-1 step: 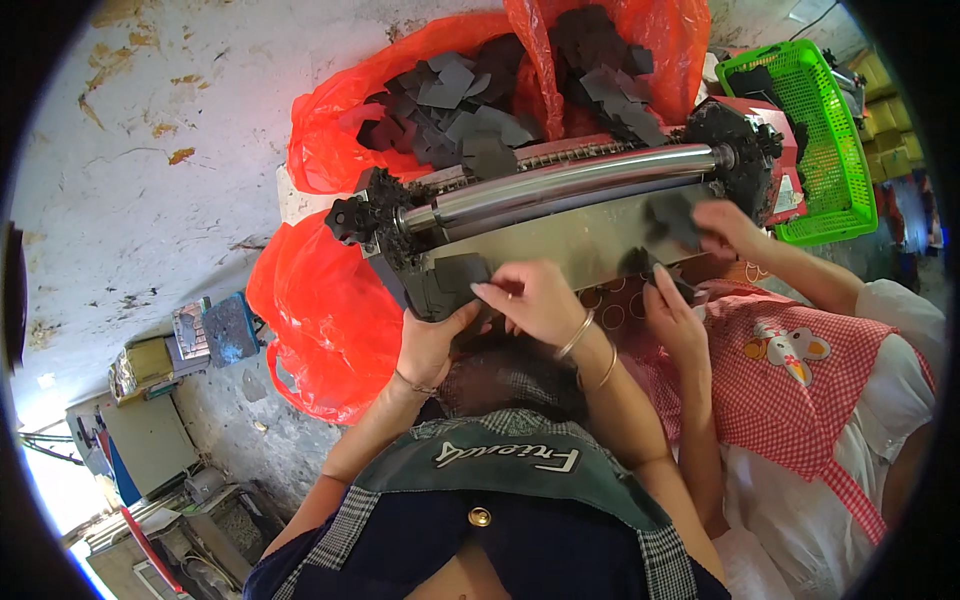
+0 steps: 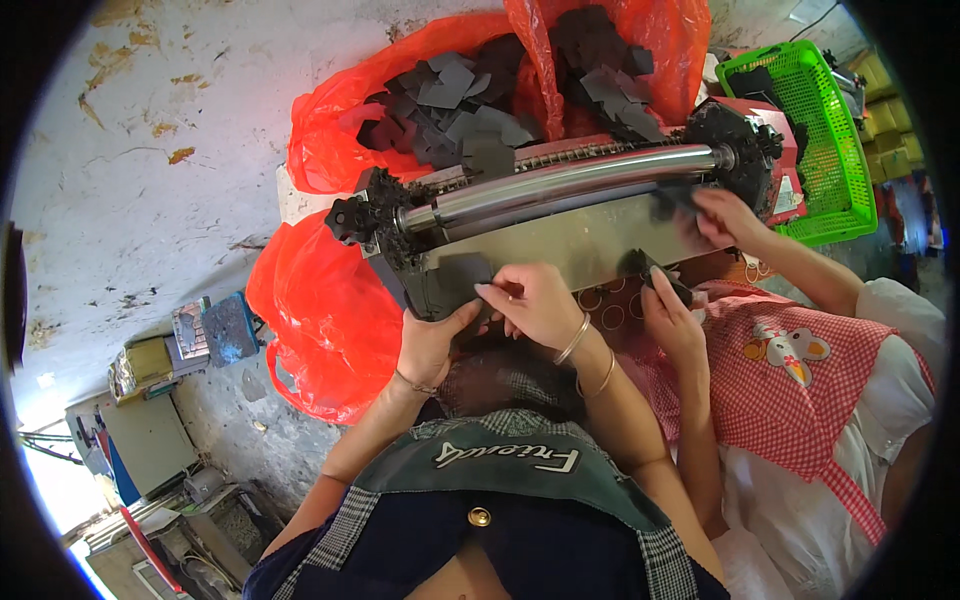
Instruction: Feeding shoe upper components through a roller machine to apply adhesive or a coating.
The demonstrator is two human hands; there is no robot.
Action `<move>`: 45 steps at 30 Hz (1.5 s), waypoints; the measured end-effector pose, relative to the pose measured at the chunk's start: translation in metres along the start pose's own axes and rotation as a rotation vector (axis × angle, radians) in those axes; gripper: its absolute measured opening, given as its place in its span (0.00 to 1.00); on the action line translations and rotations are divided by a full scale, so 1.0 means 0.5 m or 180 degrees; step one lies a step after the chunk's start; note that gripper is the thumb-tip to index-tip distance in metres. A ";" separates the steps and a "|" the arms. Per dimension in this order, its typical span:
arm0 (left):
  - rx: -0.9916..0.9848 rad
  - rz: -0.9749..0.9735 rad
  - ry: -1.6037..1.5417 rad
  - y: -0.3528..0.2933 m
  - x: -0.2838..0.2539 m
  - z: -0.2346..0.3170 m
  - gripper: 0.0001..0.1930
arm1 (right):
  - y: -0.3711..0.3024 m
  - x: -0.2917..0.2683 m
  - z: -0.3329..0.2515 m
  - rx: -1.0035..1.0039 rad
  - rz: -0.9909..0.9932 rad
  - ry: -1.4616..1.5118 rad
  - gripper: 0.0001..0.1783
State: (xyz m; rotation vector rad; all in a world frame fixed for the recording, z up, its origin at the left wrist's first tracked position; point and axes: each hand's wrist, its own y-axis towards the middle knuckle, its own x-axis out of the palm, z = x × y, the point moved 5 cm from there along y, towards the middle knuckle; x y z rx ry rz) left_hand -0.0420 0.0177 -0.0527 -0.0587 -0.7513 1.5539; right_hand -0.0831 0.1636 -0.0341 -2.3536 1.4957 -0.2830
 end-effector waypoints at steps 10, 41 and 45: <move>-0.0012 -0.0152 -0.0218 -0.002 0.007 0.009 0.13 | 0.010 -0.022 -0.015 -0.0040 0.0361 -0.0568 0.16; -0.0409 -0.0513 -0.0583 -0.020 -0.010 0.004 0.19 | 0.393 -0.152 -0.109 -0.0593 0.0535 -0.4209 0.18; -0.0339 -0.0908 -0.1265 -0.033 -0.004 0.036 0.22 | 0.258 -0.139 -0.200 -0.1690 0.1670 -0.2729 0.09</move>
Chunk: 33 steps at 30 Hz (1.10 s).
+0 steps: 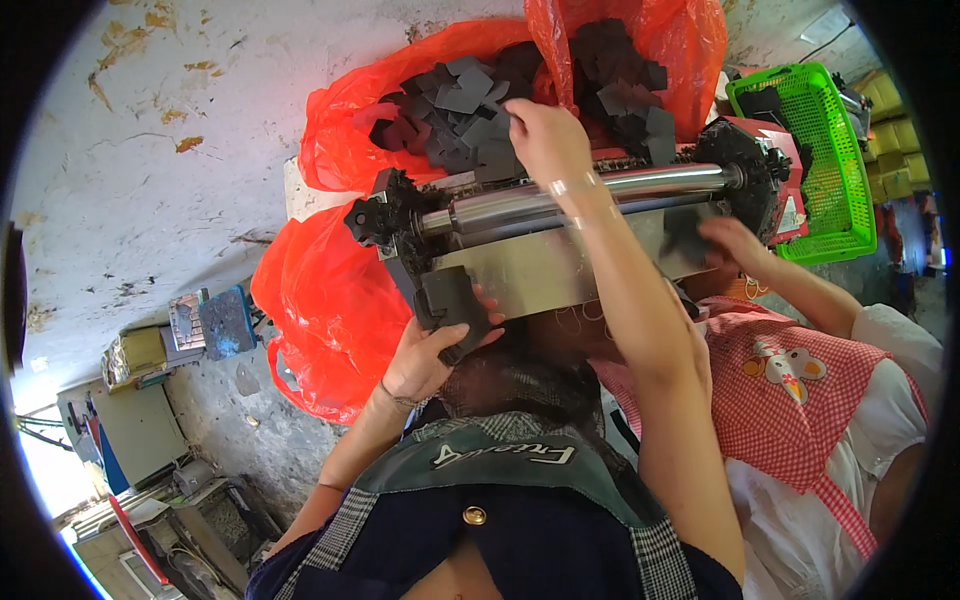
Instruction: Feeding shoe upper components through a roller machine to apply adhesive or a coating.
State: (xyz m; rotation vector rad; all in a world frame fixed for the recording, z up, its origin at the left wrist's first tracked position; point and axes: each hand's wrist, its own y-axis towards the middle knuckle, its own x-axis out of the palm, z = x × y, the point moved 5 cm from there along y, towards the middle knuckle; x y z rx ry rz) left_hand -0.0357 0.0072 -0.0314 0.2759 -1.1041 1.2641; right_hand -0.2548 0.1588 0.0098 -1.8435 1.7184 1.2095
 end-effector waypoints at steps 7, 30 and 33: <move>-0.0017 0.0348 0.0595 -0.016 0.009 0.019 0.16 | -0.307 -0.038 -0.076 -0.0023 -0.0658 0.0702 0.12; 0.0089 0.0923 0.1159 0.014 -0.006 -0.014 0.11 | -0.343 0.007 -0.083 0.1474 -0.1402 0.2345 0.14; -0.0062 0.0960 0.1061 0.009 -0.020 -0.022 0.10 | -0.289 -0.031 -0.065 0.1482 -0.0821 0.2155 0.14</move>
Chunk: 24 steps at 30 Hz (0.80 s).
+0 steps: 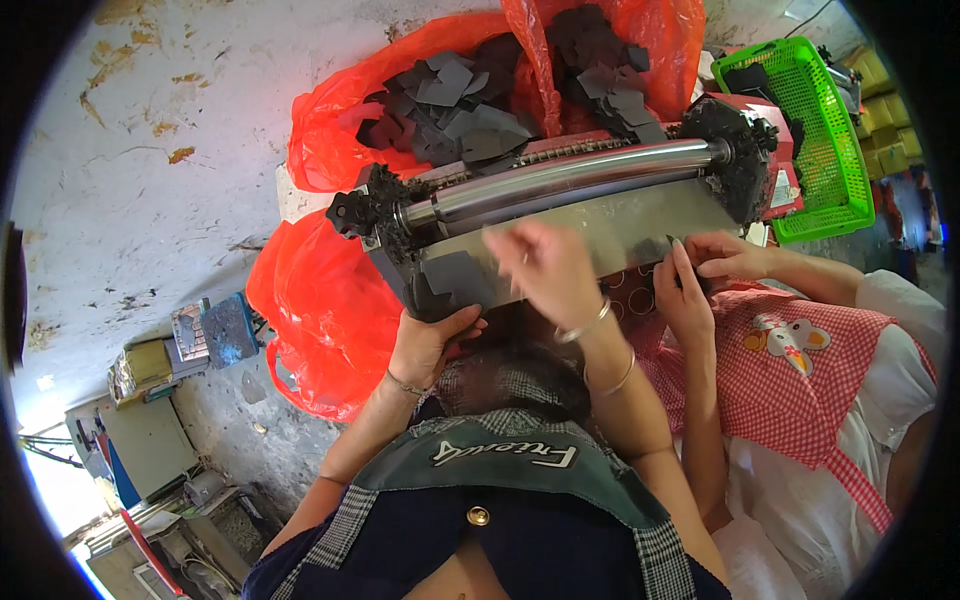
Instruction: Feeding shoe upper components through a roller machine to apply adhesive or a coating.
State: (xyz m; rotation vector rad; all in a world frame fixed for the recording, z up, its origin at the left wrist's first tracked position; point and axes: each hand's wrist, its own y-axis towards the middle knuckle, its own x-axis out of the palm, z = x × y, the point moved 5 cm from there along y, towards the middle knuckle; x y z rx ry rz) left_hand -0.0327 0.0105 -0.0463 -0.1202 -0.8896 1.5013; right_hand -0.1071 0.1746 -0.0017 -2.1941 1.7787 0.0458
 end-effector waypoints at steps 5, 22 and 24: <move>-0.0030 -0.0110 0.0088 -0.007 0.000 -0.008 0.10 | 0.220 -0.037 -0.114 -0.1158 0.0777 -0.1915 0.25; -0.0163 -0.0103 -0.0287 0.007 -0.034 -0.010 0.11 | 0.428 -0.011 0.002 -0.0427 -0.1643 -0.3890 0.24; -0.0246 -0.0150 -0.0214 0.008 -0.031 -0.004 0.11 | 0.436 -0.047 -0.044 -0.0236 -0.1770 -0.2859 0.20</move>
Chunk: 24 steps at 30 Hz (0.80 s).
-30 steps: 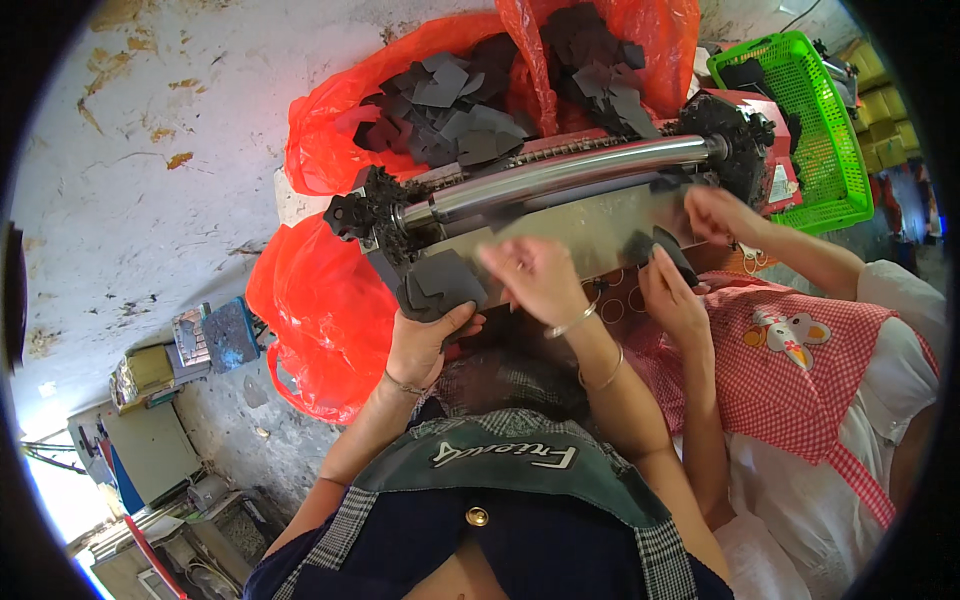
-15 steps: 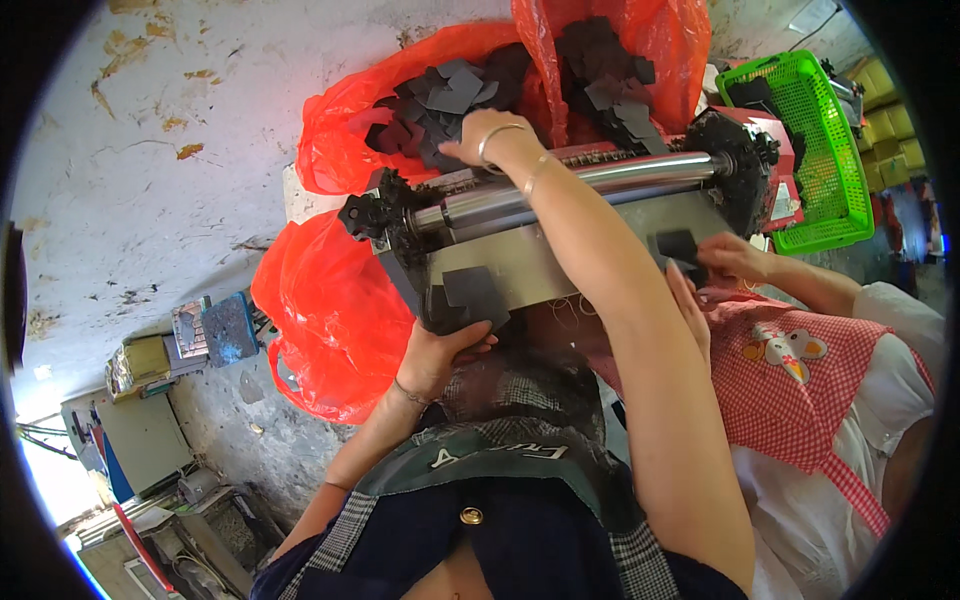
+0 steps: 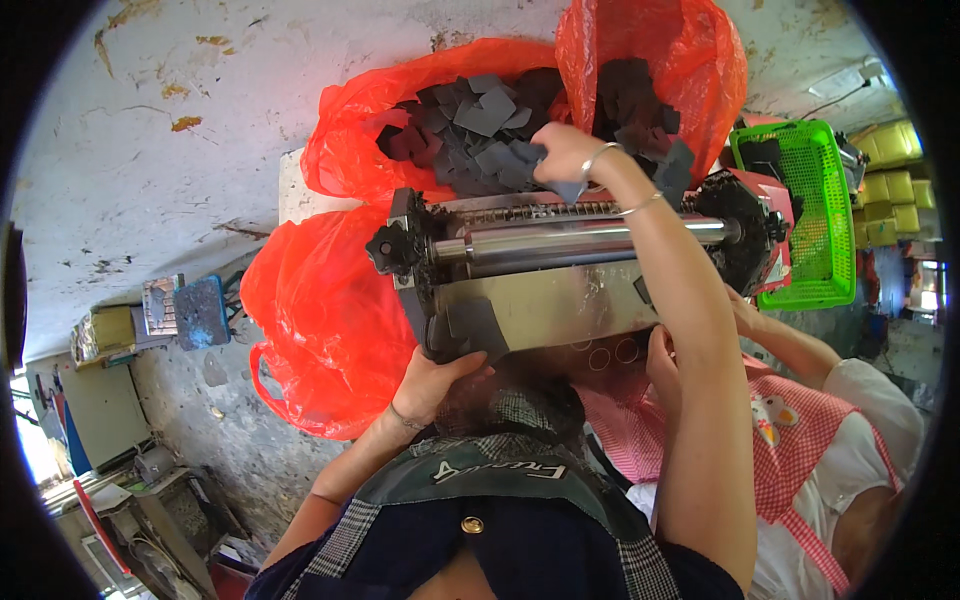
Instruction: Feeding shoe upper components through a roller machine to apply adhesive or a coating.
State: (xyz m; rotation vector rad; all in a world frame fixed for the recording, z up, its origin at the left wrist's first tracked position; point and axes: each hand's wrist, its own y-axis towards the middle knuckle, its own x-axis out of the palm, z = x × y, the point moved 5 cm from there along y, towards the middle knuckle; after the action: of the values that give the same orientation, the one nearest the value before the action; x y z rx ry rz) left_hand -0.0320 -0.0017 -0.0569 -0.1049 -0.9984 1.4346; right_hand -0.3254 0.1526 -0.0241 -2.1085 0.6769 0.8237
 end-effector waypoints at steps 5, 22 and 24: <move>0.0062 -0.0150 -0.0014 -0.001 -0.005 0.001 0.14 | 0.022 -0.122 -0.074 -0.0500 0.1496 0.0217 0.19; 0.0326 -0.0152 -0.0296 0.028 0.037 0.034 0.14 | -0.274 0.136 -0.149 -0.0213 0.1751 0.1682 0.14; 0.0499 -0.0077 -0.0003 0.029 0.039 0.044 0.15 | -0.307 0.199 -0.149 0.0716 0.1101 0.3070 0.14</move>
State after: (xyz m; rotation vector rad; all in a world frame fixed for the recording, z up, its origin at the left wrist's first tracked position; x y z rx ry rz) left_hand -0.0600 0.0069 -0.0424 0.0225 -0.8817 1.4854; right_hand -0.1312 0.1616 0.0105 -2.1285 1.5726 -0.1825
